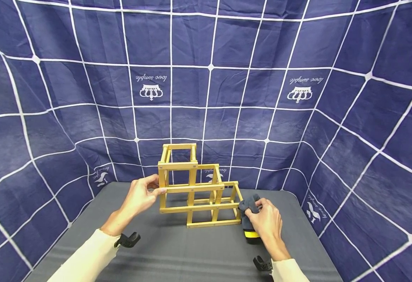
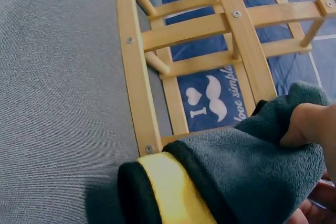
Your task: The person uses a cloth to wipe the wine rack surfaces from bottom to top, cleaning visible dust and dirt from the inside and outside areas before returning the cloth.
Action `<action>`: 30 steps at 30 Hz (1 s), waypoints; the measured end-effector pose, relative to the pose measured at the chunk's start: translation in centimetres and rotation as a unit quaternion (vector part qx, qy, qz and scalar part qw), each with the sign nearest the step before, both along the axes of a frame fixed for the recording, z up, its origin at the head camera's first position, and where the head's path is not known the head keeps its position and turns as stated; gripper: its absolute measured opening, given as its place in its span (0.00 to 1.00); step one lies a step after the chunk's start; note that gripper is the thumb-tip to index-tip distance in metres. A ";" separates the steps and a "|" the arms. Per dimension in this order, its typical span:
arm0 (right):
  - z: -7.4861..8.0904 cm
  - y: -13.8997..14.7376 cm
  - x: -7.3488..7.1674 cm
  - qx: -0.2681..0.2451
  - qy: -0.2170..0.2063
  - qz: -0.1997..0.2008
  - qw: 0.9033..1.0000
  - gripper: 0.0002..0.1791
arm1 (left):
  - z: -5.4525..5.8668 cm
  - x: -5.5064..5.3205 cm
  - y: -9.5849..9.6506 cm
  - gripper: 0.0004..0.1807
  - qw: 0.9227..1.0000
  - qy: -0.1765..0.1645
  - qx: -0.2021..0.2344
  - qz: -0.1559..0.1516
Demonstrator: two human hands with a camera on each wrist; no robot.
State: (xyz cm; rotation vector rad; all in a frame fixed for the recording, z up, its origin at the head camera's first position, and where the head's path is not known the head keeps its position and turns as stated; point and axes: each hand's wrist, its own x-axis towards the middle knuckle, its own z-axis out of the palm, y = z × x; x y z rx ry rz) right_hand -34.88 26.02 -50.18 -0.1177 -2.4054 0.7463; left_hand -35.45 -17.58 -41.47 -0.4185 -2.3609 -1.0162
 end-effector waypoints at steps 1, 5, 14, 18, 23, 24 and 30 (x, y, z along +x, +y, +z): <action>0.0 0.0 0.0 0.000 0.000 0.007 1.000 0.16 | 0.0 0.0 0.0 0.10 1.000 0.000 0.001 0.000; -0.2 -0.7 0.3 -0.009 0.018 0.023 1.000 0.17 | 0.0 0.2 0.1 0.09 1.000 -0.010 0.005 -0.002; 0.5 -4.4 0.7 -0.037 0.154 0.102 0.982 0.21 | 0.0 0.4 0.1 0.10 1.000 0.005 0.006 -0.007; 1.7 -6.1 0.5 -0.048 0.191 0.127 0.972 0.20 | 0.1 0.3 0.1 0.10 1.000 0.011 0.003 -0.010; 2.5 -7.9 0.1 -0.058 0.199 0.131 0.969 0.21 | 0.1 0.1 -0.1 0.10 1.000 0.007 0.002 -0.004; 2.5 -8.1 0.0 -0.060 0.197 0.127 0.970 0.22 | 0.2 0.1 -0.1 0.10 1.000 0.006 0.003 -0.005; 2.2 -8.9 -0.5 -0.068 0.179 0.112 0.975 0.22 | 0.2 0.2 -0.1 0.09 1.000 0.002 0.012 -0.011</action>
